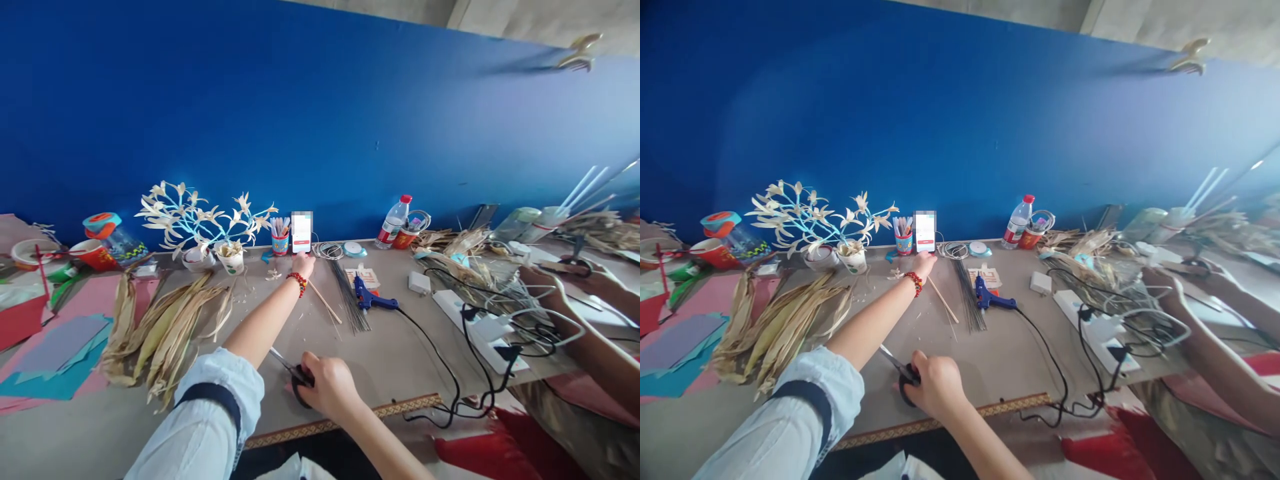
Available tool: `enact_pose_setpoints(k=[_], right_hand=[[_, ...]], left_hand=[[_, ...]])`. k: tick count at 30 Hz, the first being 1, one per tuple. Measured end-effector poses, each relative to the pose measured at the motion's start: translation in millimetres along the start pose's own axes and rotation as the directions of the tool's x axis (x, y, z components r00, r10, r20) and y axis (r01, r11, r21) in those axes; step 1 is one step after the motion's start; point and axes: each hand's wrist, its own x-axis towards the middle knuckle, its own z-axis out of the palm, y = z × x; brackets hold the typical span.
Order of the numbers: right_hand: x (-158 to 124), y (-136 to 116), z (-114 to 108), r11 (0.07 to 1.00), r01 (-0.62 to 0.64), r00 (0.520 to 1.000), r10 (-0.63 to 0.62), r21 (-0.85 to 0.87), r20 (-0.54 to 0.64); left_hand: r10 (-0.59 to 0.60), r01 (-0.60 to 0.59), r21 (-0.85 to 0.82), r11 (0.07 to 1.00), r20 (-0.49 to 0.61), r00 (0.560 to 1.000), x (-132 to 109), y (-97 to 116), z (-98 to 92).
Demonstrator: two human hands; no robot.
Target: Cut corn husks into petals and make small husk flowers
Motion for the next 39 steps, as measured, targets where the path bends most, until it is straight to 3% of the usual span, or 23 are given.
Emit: enact_pose_setpoints(k=[3, 6, 11, 17, 27, 33, 39], right_hand=[[0, -2, 1, 1.000, 0.017, 1.000, -0.017, 0.025, -0.003], [0, -4, -1, 0.999, 0.022, 1.000, -0.022, 0.042, 0.003], [2, -9, -10, 1.000, -0.014, 0.999, 0.014, 0.006, 0.051], [5, -15, -23, 0.996, -0.012, 0.988, 0.025, -0.088, 0.154], [2, -12, -11, 0.996, 0.001, 0.996, 0.007, -0.089, 0.089], [2, -13, -11, 0.996, 0.000, 0.996, 0.009, -0.091, 0.094], [2, -11, -7, 0.997, 0.004, 0.999, 0.000, -0.080, 0.053]], left_hand=[[0.141, -0.162, 0.238, 0.958, 0.101, 0.985, -5, -1, -6.8], [0.224, -0.314, 0.400, 0.861, 0.255, 0.940, -20, -2, 1.2], [0.162, -0.405, 0.590, 0.698, 0.421, 0.893, -42, -11, 29.5], [0.006, -0.332, 0.753, 0.568, 0.400, 0.917, -46, -18, 49.3], [-0.087, -0.248, 0.810, 0.532, 0.343, 0.935, -50, -12, 55.8], [-0.173, -0.174, 0.812, 0.557, 0.318, 0.932, -53, -12, 61.2], [-0.275, -0.087, 0.742, 0.665, 0.352, 0.895, -56, -7, 47.3]])
